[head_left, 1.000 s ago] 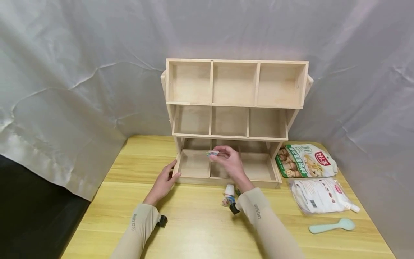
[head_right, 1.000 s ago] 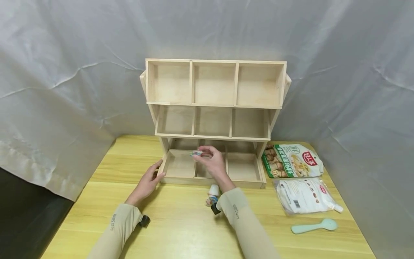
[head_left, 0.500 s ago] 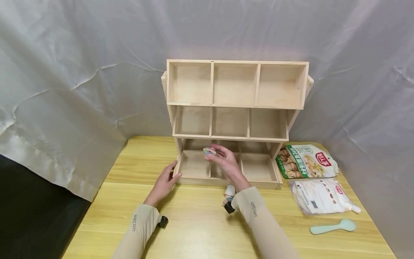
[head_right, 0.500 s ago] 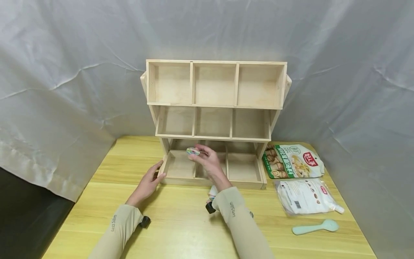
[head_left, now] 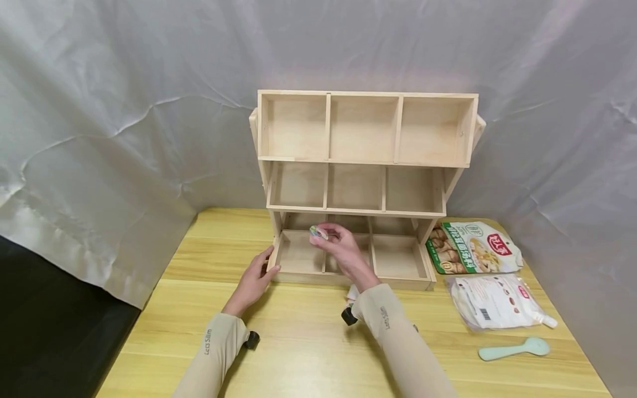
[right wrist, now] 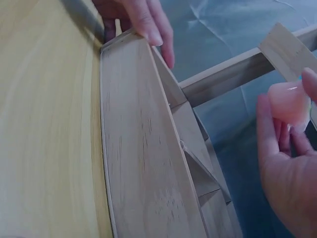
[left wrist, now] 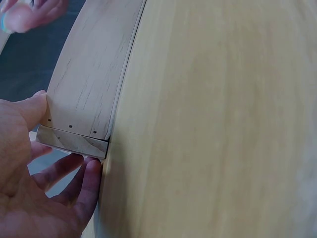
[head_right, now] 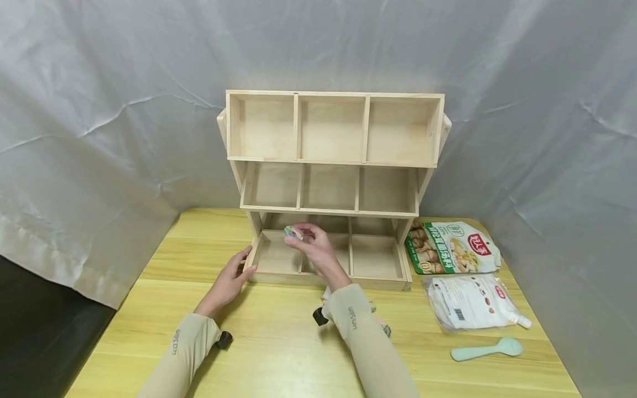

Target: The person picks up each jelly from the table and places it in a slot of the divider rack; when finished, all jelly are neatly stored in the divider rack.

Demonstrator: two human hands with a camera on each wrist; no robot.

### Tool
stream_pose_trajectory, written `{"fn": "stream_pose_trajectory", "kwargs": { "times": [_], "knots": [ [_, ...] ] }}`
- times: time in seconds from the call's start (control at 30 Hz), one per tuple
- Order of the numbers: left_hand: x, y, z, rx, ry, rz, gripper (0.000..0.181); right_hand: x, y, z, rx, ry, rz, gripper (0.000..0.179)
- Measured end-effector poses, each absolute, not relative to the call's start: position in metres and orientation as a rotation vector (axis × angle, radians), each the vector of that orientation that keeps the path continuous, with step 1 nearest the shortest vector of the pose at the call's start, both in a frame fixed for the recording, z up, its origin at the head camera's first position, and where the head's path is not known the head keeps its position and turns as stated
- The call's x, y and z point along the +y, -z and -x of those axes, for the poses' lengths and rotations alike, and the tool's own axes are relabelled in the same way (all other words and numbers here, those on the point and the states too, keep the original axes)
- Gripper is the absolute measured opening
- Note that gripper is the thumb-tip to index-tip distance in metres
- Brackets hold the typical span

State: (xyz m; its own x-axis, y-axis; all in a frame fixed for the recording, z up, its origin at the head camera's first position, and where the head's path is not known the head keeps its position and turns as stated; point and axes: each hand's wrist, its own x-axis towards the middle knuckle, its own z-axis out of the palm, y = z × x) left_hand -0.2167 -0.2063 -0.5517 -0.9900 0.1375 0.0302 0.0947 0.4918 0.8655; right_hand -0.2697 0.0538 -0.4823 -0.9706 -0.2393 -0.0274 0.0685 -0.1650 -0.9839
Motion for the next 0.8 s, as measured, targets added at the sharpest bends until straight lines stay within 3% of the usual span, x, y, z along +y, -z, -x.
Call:
{"fn": "stream_pose_trajectory", "kwargs": {
  "times": [0.8],
  "knots": [
    [-0.205,0.551,0.215,2.728,-1.531,-0.255,0.065,-0.006,0.503,0.286,2.450,1.836,0.205,0.044]
  ]
}}
